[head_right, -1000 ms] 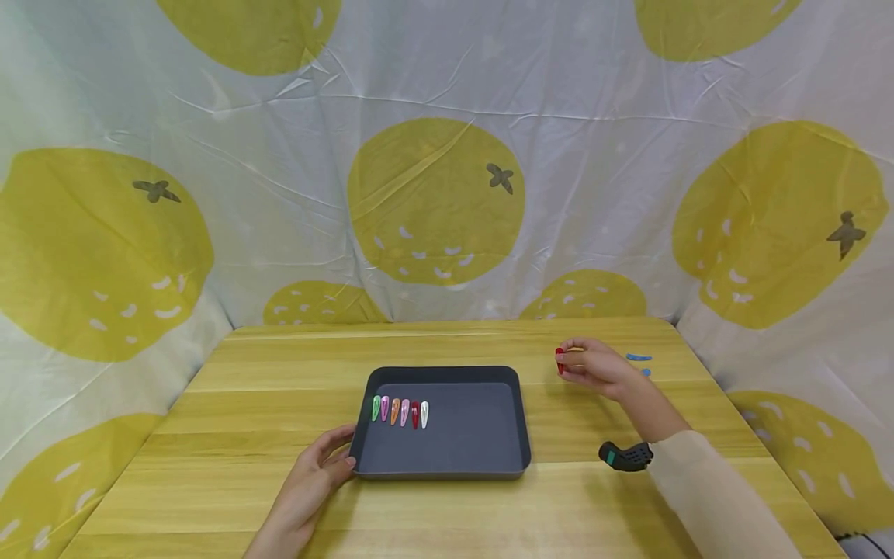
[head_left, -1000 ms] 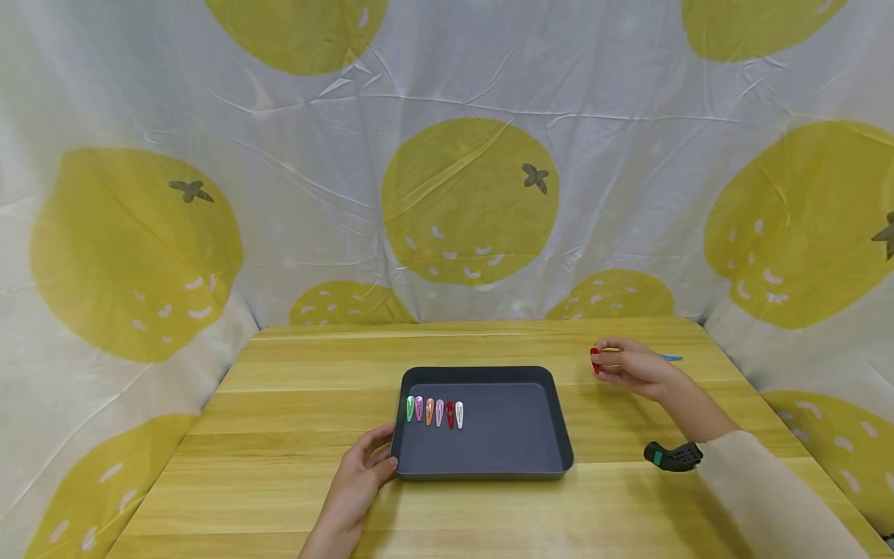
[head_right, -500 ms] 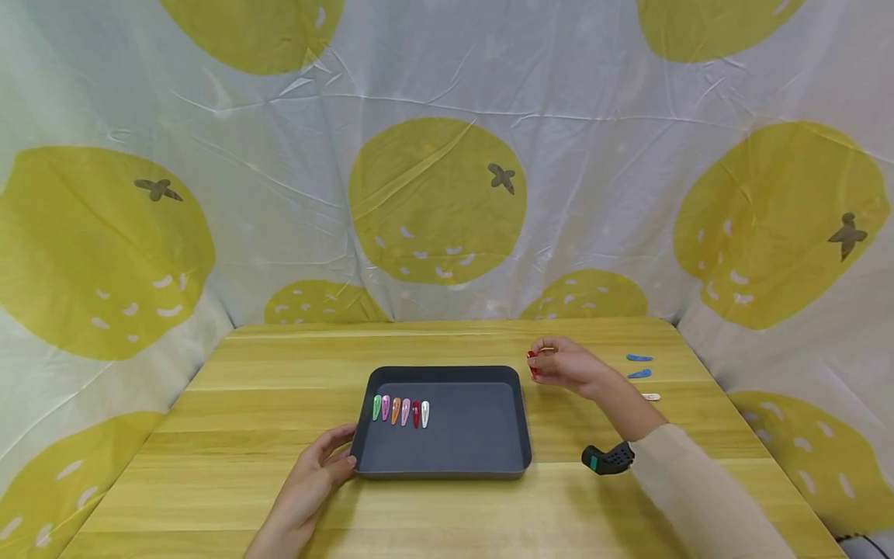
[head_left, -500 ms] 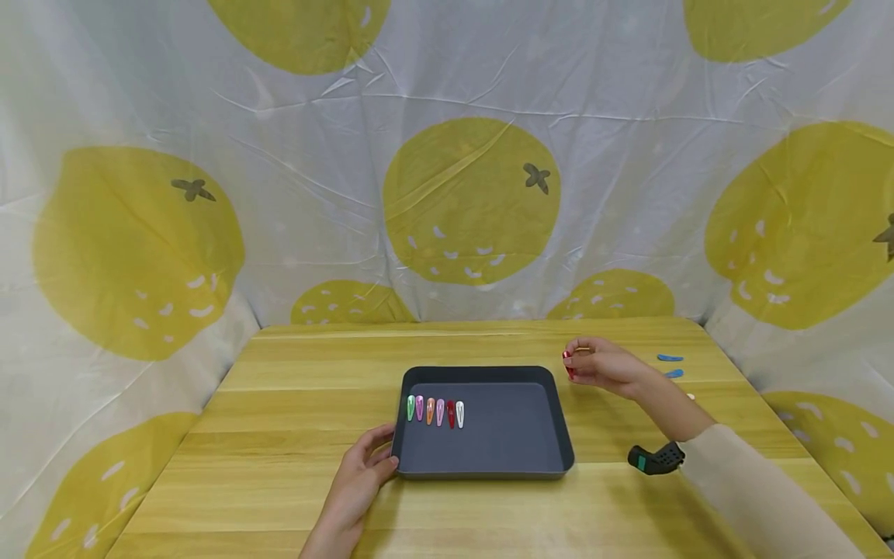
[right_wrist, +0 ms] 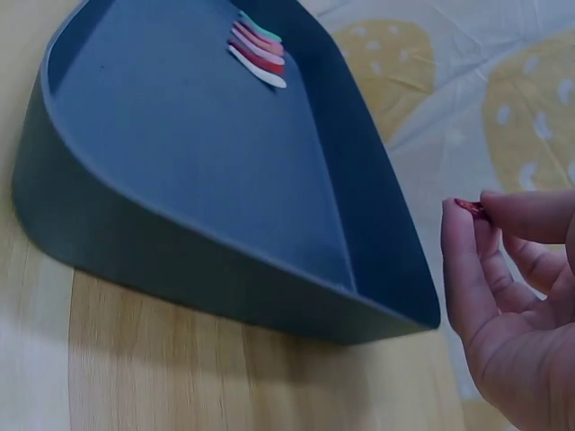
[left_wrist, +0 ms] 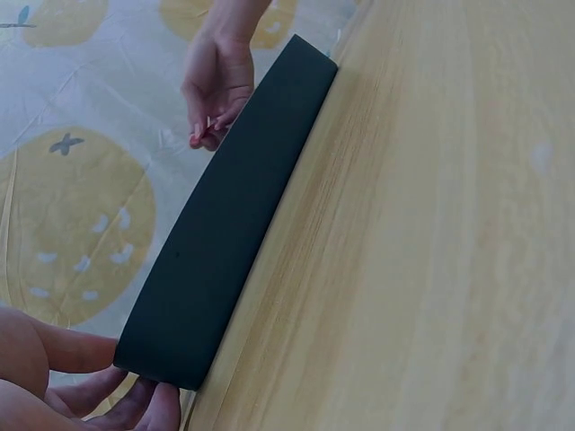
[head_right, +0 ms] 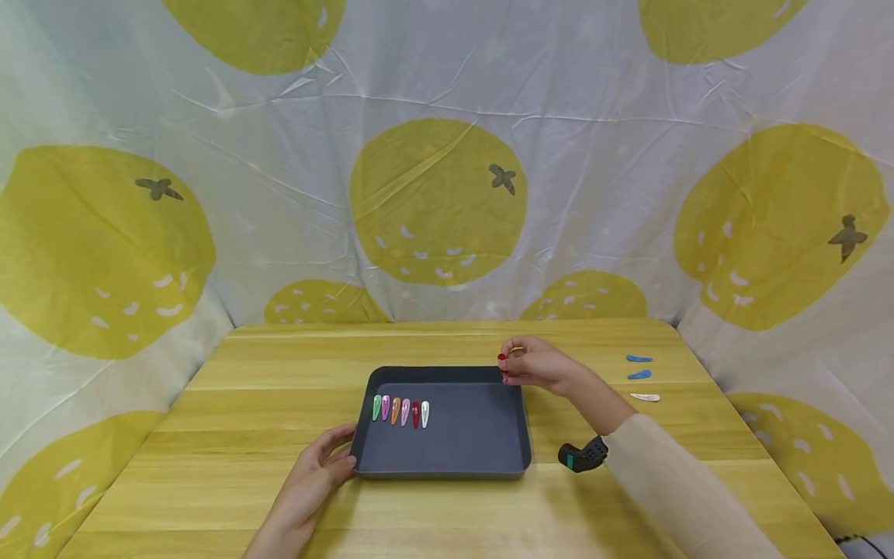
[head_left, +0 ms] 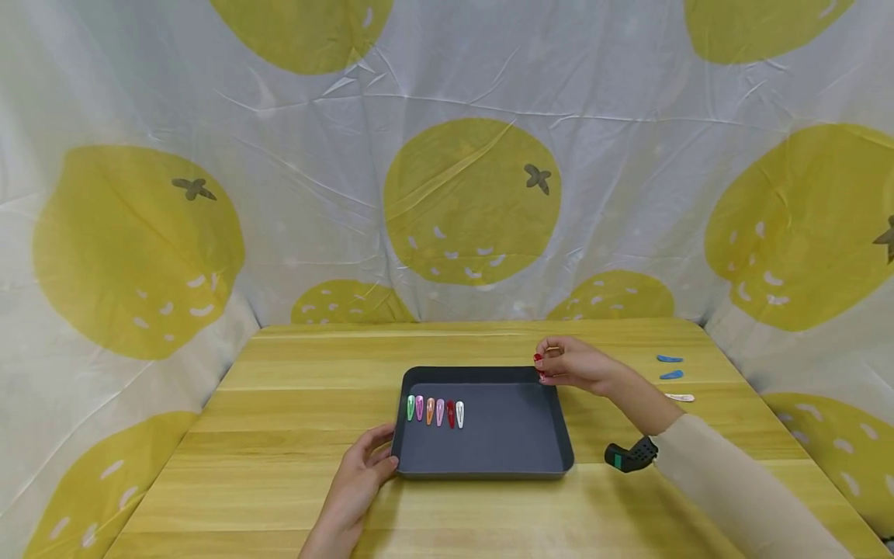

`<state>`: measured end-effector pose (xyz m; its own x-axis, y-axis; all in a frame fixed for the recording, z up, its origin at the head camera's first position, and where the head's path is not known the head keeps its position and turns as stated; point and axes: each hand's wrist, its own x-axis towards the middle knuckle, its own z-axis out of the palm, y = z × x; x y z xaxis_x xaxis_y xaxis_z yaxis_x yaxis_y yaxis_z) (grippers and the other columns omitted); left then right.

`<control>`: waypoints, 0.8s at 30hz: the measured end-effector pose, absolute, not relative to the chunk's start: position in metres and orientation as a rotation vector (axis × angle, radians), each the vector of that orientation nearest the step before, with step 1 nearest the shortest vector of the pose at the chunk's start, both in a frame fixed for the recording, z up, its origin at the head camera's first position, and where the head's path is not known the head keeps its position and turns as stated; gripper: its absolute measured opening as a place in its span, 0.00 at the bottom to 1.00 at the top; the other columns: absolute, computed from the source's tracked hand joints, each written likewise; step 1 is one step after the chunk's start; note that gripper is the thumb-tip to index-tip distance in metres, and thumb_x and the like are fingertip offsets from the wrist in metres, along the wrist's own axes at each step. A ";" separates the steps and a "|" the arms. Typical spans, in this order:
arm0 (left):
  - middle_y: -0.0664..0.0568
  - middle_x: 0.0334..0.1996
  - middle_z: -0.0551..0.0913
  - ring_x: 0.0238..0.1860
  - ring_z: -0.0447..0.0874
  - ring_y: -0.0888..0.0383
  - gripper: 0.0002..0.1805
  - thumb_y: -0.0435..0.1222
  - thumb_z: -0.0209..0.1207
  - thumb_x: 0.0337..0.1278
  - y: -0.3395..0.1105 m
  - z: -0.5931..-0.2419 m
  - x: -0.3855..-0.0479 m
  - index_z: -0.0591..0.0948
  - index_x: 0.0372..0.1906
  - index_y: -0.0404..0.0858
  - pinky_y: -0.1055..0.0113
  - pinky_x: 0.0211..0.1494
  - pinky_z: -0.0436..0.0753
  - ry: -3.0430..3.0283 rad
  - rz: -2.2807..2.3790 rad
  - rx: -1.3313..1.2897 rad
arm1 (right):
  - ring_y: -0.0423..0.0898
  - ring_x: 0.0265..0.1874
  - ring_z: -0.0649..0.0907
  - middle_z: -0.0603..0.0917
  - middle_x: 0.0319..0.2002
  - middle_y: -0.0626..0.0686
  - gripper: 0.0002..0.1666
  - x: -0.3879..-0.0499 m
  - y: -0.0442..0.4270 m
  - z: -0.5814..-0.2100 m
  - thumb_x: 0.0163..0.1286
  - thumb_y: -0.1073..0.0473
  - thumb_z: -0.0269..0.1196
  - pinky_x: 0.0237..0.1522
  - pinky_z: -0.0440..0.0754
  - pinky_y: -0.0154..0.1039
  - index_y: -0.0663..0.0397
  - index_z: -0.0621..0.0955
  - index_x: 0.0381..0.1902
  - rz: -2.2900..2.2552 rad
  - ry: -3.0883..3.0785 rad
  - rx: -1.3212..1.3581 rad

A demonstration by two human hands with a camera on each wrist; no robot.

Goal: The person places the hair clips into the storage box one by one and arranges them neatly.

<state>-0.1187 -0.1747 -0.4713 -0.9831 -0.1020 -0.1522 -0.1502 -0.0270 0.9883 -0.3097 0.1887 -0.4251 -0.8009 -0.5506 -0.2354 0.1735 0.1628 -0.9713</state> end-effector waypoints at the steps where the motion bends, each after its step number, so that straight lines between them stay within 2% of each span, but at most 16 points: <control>1: 0.31 0.69 0.69 0.66 0.70 0.37 0.29 0.19 0.53 0.66 -0.175 -0.471 -0.119 0.68 0.72 0.25 0.59 0.58 0.81 2.170 2.209 -0.277 | 0.50 0.38 0.81 0.76 0.37 0.56 0.03 -0.310 0.185 -0.425 0.79 0.69 0.56 0.51 0.85 0.46 0.59 0.72 0.43 -1.682 1.889 -0.368; 7: 0.30 0.69 0.69 0.66 0.70 0.37 0.29 0.19 0.53 0.66 -0.174 -0.471 -0.118 0.68 0.71 0.25 0.60 0.58 0.81 2.169 2.206 -0.281 | 0.51 0.37 0.82 0.78 0.36 0.56 0.03 -0.309 0.162 -0.424 0.78 0.68 0.58 0.50 0.85 0.48 0.59 0.73 0.43 -1.632 1.893 -0.442; 10: 0.31 0.69 0.69 0.66 0.70 0.38 0.29 0.19 0.52 0.66 -0.174 -0.470 -0.118 0.68 0.72 0.25 0.59 0.58 0.81 2.160 2.207 -0.282 | 0.50 0.36 0.81 0.78 0.35 0.56 0.03 -0.308 0.148 -0.424 0.78 0.70 0.57 0.50 0.85 0.49 0.65 0.73 0.46 -1.612 1.903 -0.454; 13: 0.30 0.69 0.68 0.66 0.70 0.38 0.29 0.19 0.52 0.66 -0.174 -0.470 -0.118 0.67 0.72 0.25 0.59 0.58 0.81 2.155 2.211 -0.279 | 0.50 0.34 0.81 0.78 0.34 0.56 0.08 -0.308 0.136 -0.426 0.78 0.71 0.57 0.49 0.85 0.50 0.71 0.72 0.50 -1.599 1.914 -0.456; 18: 0.31 0.69 0.69 0.66 0.70 0.38 0.29 0.19 0.53 0.66 -0.174 -0.471 -0.118 0.68 0.72 0.25 0.60 0.58 0.81 2.159 2.211 -0.282 | 0.50 0.33 0.81 0.77 0.32 0.55 0.09 -0.309 0.117 -0.431 0.77 0.72 0.57 0.50 0.85 0.52 0.72 0.72 0.51 -1.571 1.906 -0.462; 24: 0.31 0.69 0.69 0.66 0.70 0.38 0.29 0.19 0.53 0.66 -0.174 -0.471 -0.118 0.68 0.72 0.25 0.60 0.58 0.81 2.155 2.214 -0.282 | 0.49 0.33 0.82 0.78 0.32 0.55 0.10 -0.307 0.101 -0.435 0.76 0.73 0.58 0.47 0.86 0.50 0.74 0.72 0.52 -1.543 1.896 -0.489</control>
<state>-0.1181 -0.1743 -0.4707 -0.9827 -0.0982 -0.1570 -0.1543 -0.0346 0.9874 -0.3074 0.1009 -0.4354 -0.7276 -0.6421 -0.2416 0.1061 0.2426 -0.9643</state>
